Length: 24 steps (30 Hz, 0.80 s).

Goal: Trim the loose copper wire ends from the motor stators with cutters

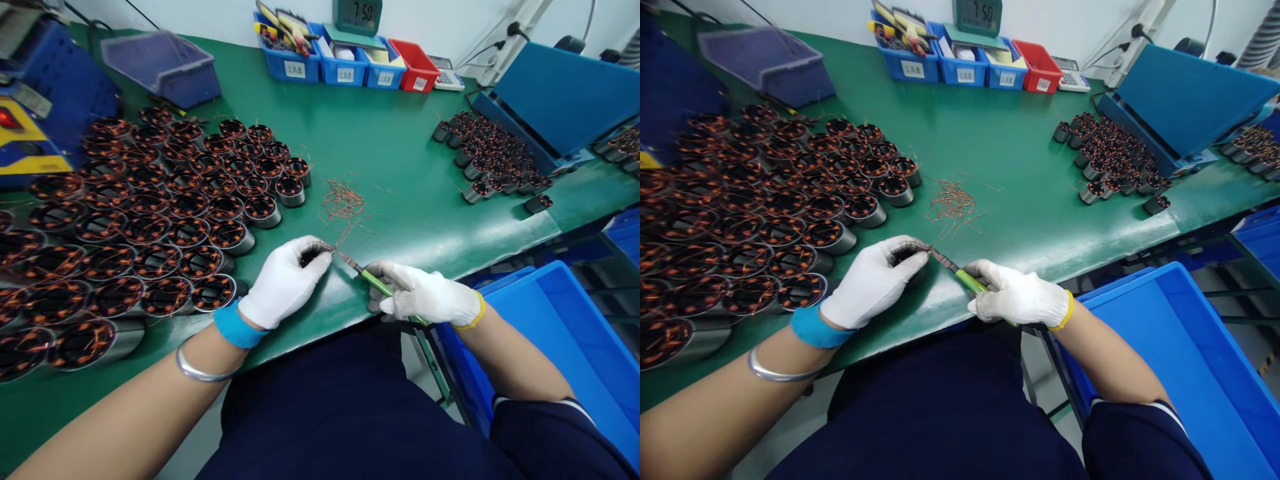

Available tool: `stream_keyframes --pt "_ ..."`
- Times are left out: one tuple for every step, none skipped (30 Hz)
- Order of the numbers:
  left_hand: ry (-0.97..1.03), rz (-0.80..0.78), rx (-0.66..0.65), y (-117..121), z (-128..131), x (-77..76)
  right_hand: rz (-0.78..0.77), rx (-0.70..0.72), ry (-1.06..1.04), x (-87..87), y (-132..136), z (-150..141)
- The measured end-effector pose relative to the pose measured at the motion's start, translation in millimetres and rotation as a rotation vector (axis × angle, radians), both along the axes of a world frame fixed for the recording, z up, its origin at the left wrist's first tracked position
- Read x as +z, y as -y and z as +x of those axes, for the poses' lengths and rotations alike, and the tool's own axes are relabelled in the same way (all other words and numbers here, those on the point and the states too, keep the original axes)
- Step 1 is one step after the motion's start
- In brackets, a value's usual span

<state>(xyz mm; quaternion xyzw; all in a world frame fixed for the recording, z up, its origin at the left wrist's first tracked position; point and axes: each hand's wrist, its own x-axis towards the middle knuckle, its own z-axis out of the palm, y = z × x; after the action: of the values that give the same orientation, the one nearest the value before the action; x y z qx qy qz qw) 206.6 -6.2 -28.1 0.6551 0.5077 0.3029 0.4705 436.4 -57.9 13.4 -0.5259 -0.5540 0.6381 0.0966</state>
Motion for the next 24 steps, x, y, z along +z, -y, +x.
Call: stream_keyframes --pt "0.002 0.0 0.0 0 0 -0.3 0.015 0.012 0.017 0.6 0 0" --pt "0.001 -0.002 0.001 0 0 -0.6 0.031 0.023 0.034 1.4 0 0" --pt "0.0 -0.005 0.0 0 0 -0.7 0.042 0.031 0.05 2.1 -1 0" --pt "0.0 -0.009 0.001 0 0 -0.8 0.048 0.035 0.062 2.9 -1 0" --pt "0.001 -0.012 0.004 0 0 -0.7 0.046 0.039 0.073 3.7 0 0" --pt "0.002 -0.016 0.007 0 0 -0.5 0.04 0.042 0.085 4.5 0 -1" --pt "0.004 -0.017 0.01 1 0 -0.1 0.033 0.046 0.1 5.4 1 -1" --pt "0.006 -0.017 0.013 1 0 0.4 0.027 0.05 0.116 6.3 1 -2" --pt "0.01 -0.018 0.016 1 0 1.0 0.026 0.05 0.13 7.3 2 -2" --pt "0.012 -0.02 0.017 1 0 1.6 0.031 0.048 0.139 8.3 2 -3" --pt "0.015 -0.022 0.014 1 0 2.3 0.037 0.044 0.143 9.2 2 -3" --pt "0.017 -0.025 0.012 1 1 2.9 0.044 0.04 0.143 10.2 2 -4" --pt "0.018 -0.029 0.011 2 1 3.4 0.047 0.039 0.143 11.0 2 -4" --pt "0.016 -0.031 0.009 2 1 3.8 0.048 0.04 0.147 11.9 2 -5" --pt "0.014 -0.031 0.007 2 1 4.1 0.046 0.045 0.154 12.8 1 -5" --pt "0.011 -0.03 0.007 2 1 4.3 0.044 0.052 0.167 13.6 1 -5" --pt "0.01 -0.029 0.006 2 1 4.5 0.043 0.059 0.181 14.4 1 -5" --pt "0.011 -0.027 0.004 3 0 4.5 0.043 0.065 0.193 14.9 1 -5" --pt "0.015 -0.025 0.003 3 0 4.5 0.047 0.068 0.202 15.2 0 -5" --pt "0.019 -0.024 0.001 3 0 4.4 0.055 0.069 0.203 15.2 0 -5" --pt "0.019 -0.025 -0.002 2 0 4.2 0.068 0.065 0.198 14.9 0 -6" --pt "0.017 -0.025 -0.005 2 1 4.0 0.082 0.06 0.189 14.3 0 -6" --pt "0.01 -0.023 -0.008 2 1 3.8 0.093 0.055 0.176 13.5 0 -7" --pt "-0.006 -0.018 -0.013 1 1 3.8 0.096 0.051 0.159 12.6 0 -8"
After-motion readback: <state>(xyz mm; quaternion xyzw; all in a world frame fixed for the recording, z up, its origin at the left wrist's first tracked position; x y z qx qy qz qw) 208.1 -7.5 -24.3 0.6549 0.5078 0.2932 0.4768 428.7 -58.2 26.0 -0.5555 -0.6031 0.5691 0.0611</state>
